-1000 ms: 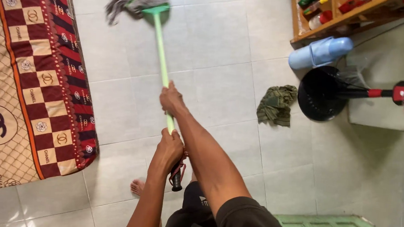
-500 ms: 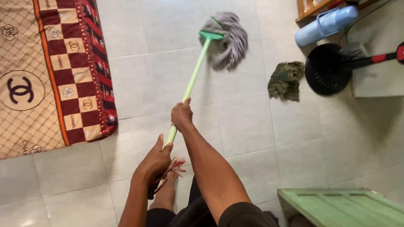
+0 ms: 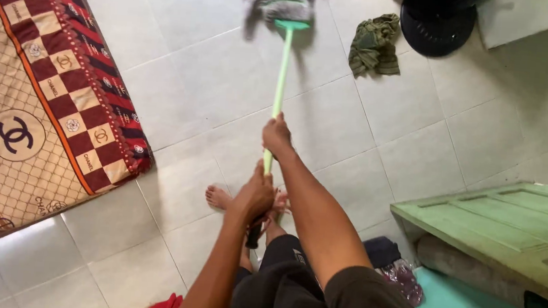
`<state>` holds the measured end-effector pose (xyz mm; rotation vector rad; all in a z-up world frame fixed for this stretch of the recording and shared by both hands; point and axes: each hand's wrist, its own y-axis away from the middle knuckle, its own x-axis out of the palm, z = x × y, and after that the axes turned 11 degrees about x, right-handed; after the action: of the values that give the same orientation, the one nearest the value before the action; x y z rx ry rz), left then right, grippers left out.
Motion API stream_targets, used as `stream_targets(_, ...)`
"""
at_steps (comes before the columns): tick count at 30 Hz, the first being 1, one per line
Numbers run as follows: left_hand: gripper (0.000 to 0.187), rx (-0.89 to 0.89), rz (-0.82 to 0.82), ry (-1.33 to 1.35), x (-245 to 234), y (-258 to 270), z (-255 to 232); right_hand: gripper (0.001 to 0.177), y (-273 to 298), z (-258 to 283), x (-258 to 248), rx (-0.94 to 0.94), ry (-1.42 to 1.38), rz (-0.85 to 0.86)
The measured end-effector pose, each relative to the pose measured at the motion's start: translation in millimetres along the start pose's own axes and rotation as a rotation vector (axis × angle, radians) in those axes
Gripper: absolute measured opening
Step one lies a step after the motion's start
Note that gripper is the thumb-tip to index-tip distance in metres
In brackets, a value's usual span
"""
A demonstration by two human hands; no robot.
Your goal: The person mops the tiled floor using a string mop, moving back and forth across the room and around furniture. The person navigates around a bed, a green cabinet, and a bicycle while cleaning the floor surface.
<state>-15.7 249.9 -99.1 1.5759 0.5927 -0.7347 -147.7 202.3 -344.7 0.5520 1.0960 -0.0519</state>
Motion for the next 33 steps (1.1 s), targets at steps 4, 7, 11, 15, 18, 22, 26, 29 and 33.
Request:
stream_targets(4, 0.036, -0.365, -0.320, 0.771, -11.5, -18.0, -11.9, 0.038, 44.0, 46.1, -150.9, 0.718, -0.838, 0.291)
stream_targets(7, 0.064, -0.744, -0.371, 1.741, -38.1, 32.4, -16.7, 0.044, 30.7, 14.6, -25.1, 0.373, -0.411, 0.179)
stream_targets(11, 0.063, -0.953, -0.328, 1.666, 8.0, 64.1, -26.3, 0.079, 22.6, 86.9, 22.2, -0.075, 0.085, 0.038)
stream_targets(15, 0.068, -1.041, -0.381, 1.892, -139.7, 185.0, -25.4, 0.051, 40.2, 170.4, -6.9, -0.434, 0.382, 0.050)
stream_targets(18, 0.070, -1.111, -0.406, 1.853, -137.7, 206.9, -34.8, 0.071, 80.8, 222.9, -65.4, 0.480, -0.729, 0.545)
stream_targets(22, 0.056, -1.094, -0.445, 1.753, -100.4, 206.4, -31.8, 0.047, 121.3, 247.2, -144.4, 0.365, -0.639, 0.610)
stream_targets(26, 0.028, -1.039, -0.319, 1.813, -96.9, 191.8, -9.8, 0.070, 81.7, 203.1, -86.6, 0.304, -0.898, 0.507)
stream_targets(29, 0.016, -0.315, -0.158, 0.260, 81.3, 59.6, -8.5, 0.065, 81.2, 185.8, -105.1, 0.418, -0.987, 0.447)
stream_targets(33, 0.052, -0.556, -0.143, 1.099, -24.5, 131.3, -9.8, 0.016, 88.5, 176.8, -130.7, 0.617, -1.104, 0.323)
